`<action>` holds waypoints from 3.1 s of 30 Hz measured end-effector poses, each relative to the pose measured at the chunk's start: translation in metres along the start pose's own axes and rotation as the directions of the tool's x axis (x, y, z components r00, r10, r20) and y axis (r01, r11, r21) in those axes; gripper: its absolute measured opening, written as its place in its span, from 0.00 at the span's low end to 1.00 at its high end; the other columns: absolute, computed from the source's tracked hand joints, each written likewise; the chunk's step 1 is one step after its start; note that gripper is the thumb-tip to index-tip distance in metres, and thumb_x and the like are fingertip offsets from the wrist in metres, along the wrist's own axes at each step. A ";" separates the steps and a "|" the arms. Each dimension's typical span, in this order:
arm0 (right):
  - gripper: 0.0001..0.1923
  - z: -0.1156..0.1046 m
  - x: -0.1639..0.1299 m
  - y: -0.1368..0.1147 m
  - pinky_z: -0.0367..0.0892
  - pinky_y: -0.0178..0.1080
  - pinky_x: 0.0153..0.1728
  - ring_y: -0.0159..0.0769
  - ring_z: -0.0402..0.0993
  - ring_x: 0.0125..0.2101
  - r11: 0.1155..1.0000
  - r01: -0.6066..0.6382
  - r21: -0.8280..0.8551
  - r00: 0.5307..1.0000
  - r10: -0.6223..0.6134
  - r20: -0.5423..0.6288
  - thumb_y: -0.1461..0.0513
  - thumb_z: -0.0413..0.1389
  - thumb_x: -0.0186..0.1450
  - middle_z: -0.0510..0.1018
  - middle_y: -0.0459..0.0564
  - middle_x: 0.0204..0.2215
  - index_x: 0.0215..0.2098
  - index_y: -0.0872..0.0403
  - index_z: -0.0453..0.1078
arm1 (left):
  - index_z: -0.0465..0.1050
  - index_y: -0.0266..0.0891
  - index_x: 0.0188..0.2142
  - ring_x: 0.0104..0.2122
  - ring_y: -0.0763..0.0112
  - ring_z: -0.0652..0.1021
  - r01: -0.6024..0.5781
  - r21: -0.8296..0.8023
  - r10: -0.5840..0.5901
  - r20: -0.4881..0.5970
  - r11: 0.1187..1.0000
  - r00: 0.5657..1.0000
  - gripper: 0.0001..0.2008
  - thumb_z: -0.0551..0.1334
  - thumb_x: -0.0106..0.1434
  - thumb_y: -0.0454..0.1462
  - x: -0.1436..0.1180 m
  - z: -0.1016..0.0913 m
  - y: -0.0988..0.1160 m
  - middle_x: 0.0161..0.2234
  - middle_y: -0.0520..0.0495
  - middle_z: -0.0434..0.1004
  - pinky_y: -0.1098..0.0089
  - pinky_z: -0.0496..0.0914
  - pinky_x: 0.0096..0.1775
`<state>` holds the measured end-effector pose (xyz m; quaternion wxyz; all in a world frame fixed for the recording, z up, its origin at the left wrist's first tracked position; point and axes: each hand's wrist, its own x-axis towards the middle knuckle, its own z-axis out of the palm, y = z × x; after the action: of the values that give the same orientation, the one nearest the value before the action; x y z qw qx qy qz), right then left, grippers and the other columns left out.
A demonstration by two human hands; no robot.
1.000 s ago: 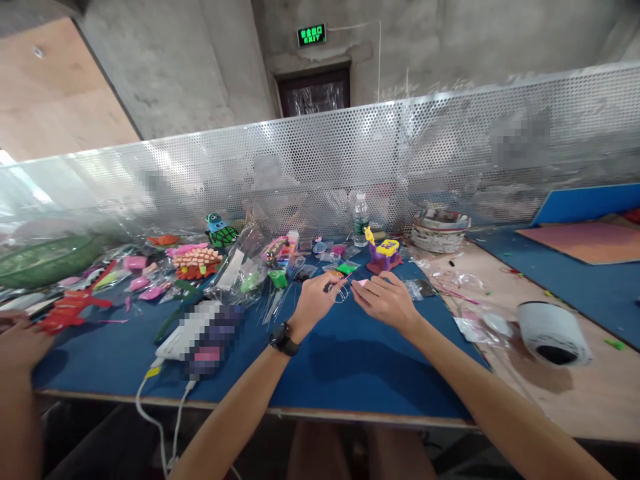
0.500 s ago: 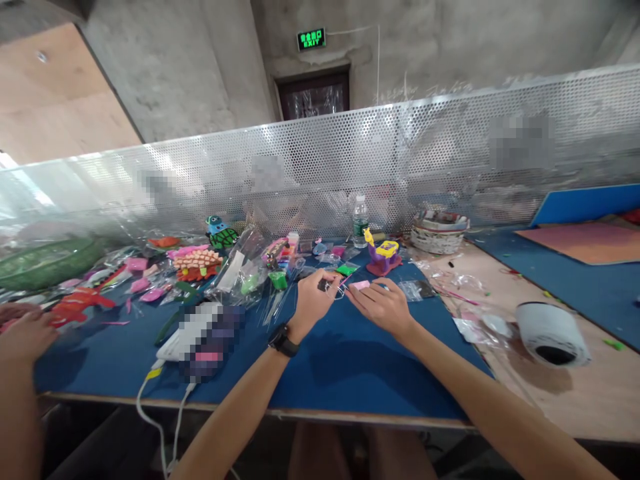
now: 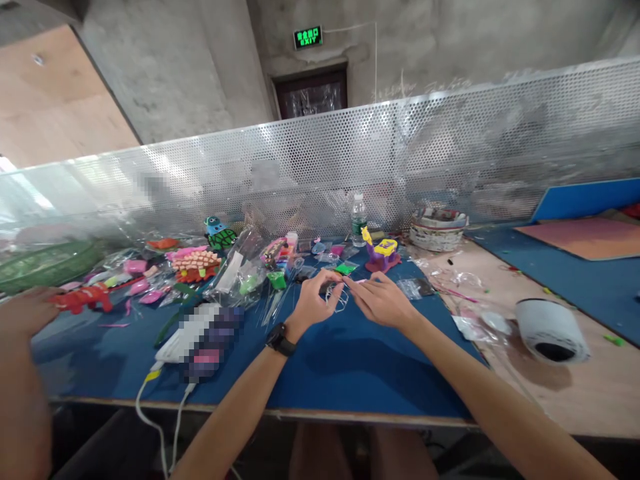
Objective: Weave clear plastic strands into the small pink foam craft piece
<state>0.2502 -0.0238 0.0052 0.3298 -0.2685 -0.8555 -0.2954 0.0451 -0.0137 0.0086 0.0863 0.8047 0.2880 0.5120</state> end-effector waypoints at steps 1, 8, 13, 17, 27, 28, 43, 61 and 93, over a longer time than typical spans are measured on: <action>0.19 0.000 0.001 0.000 0.59 0.40 0.37 0.33 0.76 0.30 1.000 -0.011 0.012 1.000 0.011 0.008 0.65 0.46 0.73 0.83 0.51 0.31 0.60 0.60 0.67 | 0.69 0.40 0.39 0.36 0.70 0.81 -0.002 0.001 0.002 0.009 1.000 1.000 0.04 0.61 0.66 0.37 0.000 0.001 0.000 0.37 0.47 0.80 0.72 0.75 0.41; 0.16 0.002 -0.001 -0.003 0.55 0.39 0.37 0.32 0.76 0.26 0.985 -0.170 0.039 0.985 0.169 0.035 0.62 0.46 0.75 0.83 0.48 0.27 0.54 0.57 0.70 | 0.72 0.39 0.38 0.34 0.72 0.81 0.035 0.035 -0.037 0.037 0.999 0.999 0.05 0.59 0.69 0.37 0.000 0.002 0.001 0.36 0.47 0.81 0.73 0.74 0.38; 0.15 0.006 -0.001 -0.007 0.54 0.41 0.40 0.33 0.74 0.23 0.969 -0.243 0.038 0.968 0.240 0.070 0.64 0.47 0.72 0.83 0.48 0.26 0.49 0.57 0.73 | 0.74 0.40 0.42 0.37 0.70 0.82 0.045 0.084 -0.052 0.081 0.995 0.995 0.08 0.56 0.71 0.37 -0.001 0.006 -0.001 0.38 0.48 0.83 0.72 0.74 0.42; 0.15 0.005 0.001 -0.010 0.54 0.38 0.34 0.34 0.76 0.26 0.940 -0.339 0.038 0.933 0.330 0.144 0.62 0.46 0.71 0.84 0.49 0.28 0.48 0.55 0.74 | 0.75 0.41 0.45 0.40 0.69 0.82 0.041 0.154 -0.057 0.101 0.987 0.993 0.10 0.55 0.71 0.37 -0.002 0.008 -0.004 0.41 0.48 0.83 0.71 0.74 0.44; 0.20 0.008 -0.001 -0.013 0.55 0.35 0.27 0.35 0.78 0.27 0.922 -0.371 -0.112 0.869 0.387 0.307 0.62 0.45 0.72 0.85 0.51 0.31 0.58 0.53 0.72 | 0.72 0.43 0.50 0.40 0.68 0.82 0.115 0.205 -0.147 0.146 0.972 0.978 0.13 0.52 0.73 0.37 0.000 0.012 -0.005 0.43 0.48 0.82 0.70 0.73 0.43; 0.20 0.008 0.000 -0.014 0.55 0.35 0.27 0.35 0.78 0.28 0.922 -0.367 -0.123 0.873 0.387 0.297 0.63 0.46 0.72 0.85 0.52 0.31 0.58 0.54 0.72 | 0.73 0.43 0.50 0.39 0.68 0.82 0.124 0.211 -0.153 0.126 0.970 0.980 0.13 0.52 0.73 0.36 0.000 0.013 -0.005 0.43 0.48 0.83 0.70 0.73 0.42; 0.21 0.015 0.003 -0.031 0.48 0.36 0.21 0.36 0.77 0.20 0.825 -0.517 -0.228 0.807 0.559 0.190 0.63 0.46 0.71 0.83 0.51 0.24 0.58 0.52 0.72 | 0.72 0.41 0.48 0.44 0.64 0.82 0.163 0.204 -0.167 0.003 0.965 0.986 0.11 0.52 0.72 0.36 0.000 0.015 -0.001 0.45 0.45 0.82 0.65 0.74 0.46; 0.22 0.014 0.009 -0.048 0.55 0.35 0.25 0.35 0.76 0.19 0.833 -0.487 -0.263 0.837 0.531 0.131 0.59 0.44 0.74 0.82 0.54 0.21 0.33 0.56 0.77 | 0.73 0.42 0.46 0.41 0.64 0.83 0.264 0.191 -0.243 -0.127 0.945 0.962 0.11 0.52 0.72 0.35 -0.004 0.021 -0.002 0.41 0.45 0.83 0.66 0.75 0.43; 0.22 0.017 -0.017 0.017 0.71 0.37 0.39 0.37 0.79 0.36 0.954 -0.278 0.111 0.932 0.240 0.272 0.66 0.44 0.72 0.82 0.54 0.38 0.62 0.55 0.65 | 0.80 0.43 0.44 0.50 0.65 0.75 0.417 -0.135 -0.405 0.108 0.899 0.908 0.14 0.63 0.66 0.47 0.005 0.004 -0.029 0.50 0.41 0.70 0.65 0.74 0.51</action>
<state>0.2658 -0.0048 -0.0120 0.2717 -0.3900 -0.8673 -0.1482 0.0397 0.0135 -0.0022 0.2655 0.7357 0.4073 0.4716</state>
